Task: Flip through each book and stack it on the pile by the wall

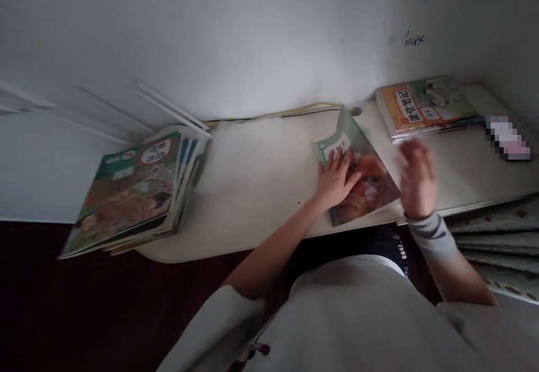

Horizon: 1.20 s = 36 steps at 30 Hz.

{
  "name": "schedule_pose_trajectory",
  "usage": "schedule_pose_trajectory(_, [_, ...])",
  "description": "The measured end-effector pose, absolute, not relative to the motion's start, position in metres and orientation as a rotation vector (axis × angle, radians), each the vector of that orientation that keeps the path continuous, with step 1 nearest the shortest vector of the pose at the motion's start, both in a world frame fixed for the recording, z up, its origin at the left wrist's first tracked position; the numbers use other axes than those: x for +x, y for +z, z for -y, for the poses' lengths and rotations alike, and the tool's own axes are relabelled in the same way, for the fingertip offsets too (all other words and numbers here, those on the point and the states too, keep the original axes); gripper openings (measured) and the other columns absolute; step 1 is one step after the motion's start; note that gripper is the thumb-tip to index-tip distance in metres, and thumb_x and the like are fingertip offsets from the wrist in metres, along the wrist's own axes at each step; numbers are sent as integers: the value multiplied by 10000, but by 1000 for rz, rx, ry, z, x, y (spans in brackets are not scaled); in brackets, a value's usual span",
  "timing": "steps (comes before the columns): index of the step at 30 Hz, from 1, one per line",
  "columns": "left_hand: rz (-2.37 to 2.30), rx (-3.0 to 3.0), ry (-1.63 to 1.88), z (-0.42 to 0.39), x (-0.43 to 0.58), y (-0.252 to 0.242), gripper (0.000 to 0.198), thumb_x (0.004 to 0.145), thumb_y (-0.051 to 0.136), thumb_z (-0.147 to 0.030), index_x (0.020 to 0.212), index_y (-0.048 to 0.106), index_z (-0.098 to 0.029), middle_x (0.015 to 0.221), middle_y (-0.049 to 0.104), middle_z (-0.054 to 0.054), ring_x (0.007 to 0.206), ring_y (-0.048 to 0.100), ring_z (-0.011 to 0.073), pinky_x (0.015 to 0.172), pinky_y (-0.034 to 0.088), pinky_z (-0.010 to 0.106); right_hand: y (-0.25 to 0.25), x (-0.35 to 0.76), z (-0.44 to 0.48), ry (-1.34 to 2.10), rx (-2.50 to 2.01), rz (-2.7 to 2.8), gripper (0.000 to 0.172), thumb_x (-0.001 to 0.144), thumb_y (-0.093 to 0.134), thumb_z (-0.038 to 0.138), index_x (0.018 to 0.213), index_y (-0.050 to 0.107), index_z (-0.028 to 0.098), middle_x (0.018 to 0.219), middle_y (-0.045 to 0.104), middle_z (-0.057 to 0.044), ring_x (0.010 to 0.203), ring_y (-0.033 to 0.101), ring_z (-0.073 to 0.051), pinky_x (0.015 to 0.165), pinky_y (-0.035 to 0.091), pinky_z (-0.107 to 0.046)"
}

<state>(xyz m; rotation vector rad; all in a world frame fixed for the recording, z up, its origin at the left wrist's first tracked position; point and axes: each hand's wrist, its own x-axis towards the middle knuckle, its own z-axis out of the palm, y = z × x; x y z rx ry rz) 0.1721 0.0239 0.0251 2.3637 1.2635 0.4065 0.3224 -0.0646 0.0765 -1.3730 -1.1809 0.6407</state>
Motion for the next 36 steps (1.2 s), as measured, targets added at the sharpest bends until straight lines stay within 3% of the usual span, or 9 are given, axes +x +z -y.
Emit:
schedule_pose_trajectory(3, [-1191,2576,152,-31,183,25,715,905,260,-632,1491,234,-224,1579,159,111,1442,93,374,1107,91,657,95,339,72,39,-1368,1228,446,984,253,391,1418,342,346,1482,376,6,1397,295,-197,1138,246,-498])
schedule_pose_trajectory(5, [-1190,2623,62,-39,188,23,715,914,218,-623,1502,195,-218,1581,146,115,1441,100,373,1101,95,665,89,327,76,-104,-1445,1619,466,963,366,370,1415,388,257,1452,434,-69,1380,332,-240,1119,273,-517])
schedule_pose_trajectory(10, [-1106,2724,-87,-73,188,17,687,937,204,-557,1510,146,-182,1584,134,114,1448,100,341,1111,128,633,25,277,75,-99,-1719,2213,674,901,461,516,1386,423,49,1445,404,-231,1371,331,-326,1113,226,-556])
schedule_pose_trajectory(15, [-1128,2760,-6,-115,190,19,737,918,293,-582,1486,219,-118,1557,219,160,1428,187,333,1121,194,547,-15,297,72,-134,-1827,2208,551,928,421,450,1375,461,131,1443,431,-173,1344,383,-303,1106,227,-546])
schedule_pose_trajectory(19, [-1391,2664,125,-135,190,34,705,881,451,-555,1392,362,-77,1352,491,244,1264,448,356,997,383,452,-15,351,71,-229,-2133,1930,571,916,415,465,1391,439,149,1435,435,-199,1331,383,-350,1055,278,-588])
schedule_pose_trajectory(25, [-1504,2406,-1,-106,122,46,527,806,644,-416,1184,476,-90,920,684,180,894,665,304,729,493,337,-15,403,68,-173,-2295,1787,829,856,447,595,1441,280,32,1394,441,-275,1300,410,-368,1029,351,-505])
schedule_pose_trajectory(29, [-1370,1840,1,-63,51,36,423,835,598,-294,1206,437,-170,582,615,-18,526,637,182,518,482,258,-22,397,56,-42,-2090,1979,840,859,449,595,1449,250,30,1402,443,-248,1324,393,-321,1076,305,-474])
schedule_pose_trajectory(33, [-1447,1672,197,-51,14,36,272,862,530,-278,1103,513,-155,573,593,-25,496,612,137,502,485,228,-17,386,37,55,-1980,2088,861,808,556,576,1432,295,42,1400,457,-235,1309,409,-331,1069,301,-488])
schedule_pose_trajectory(36, [-1498,1815,248,-71,17,42,209,853,527,-330,920,587,-141,621,624,14,513,615,128,506,471,217,-4,387,15,139,-2029,1977,765,785,621,519,1364,412,64,1243,592,-221,1132,562,-305,934,421,-407])
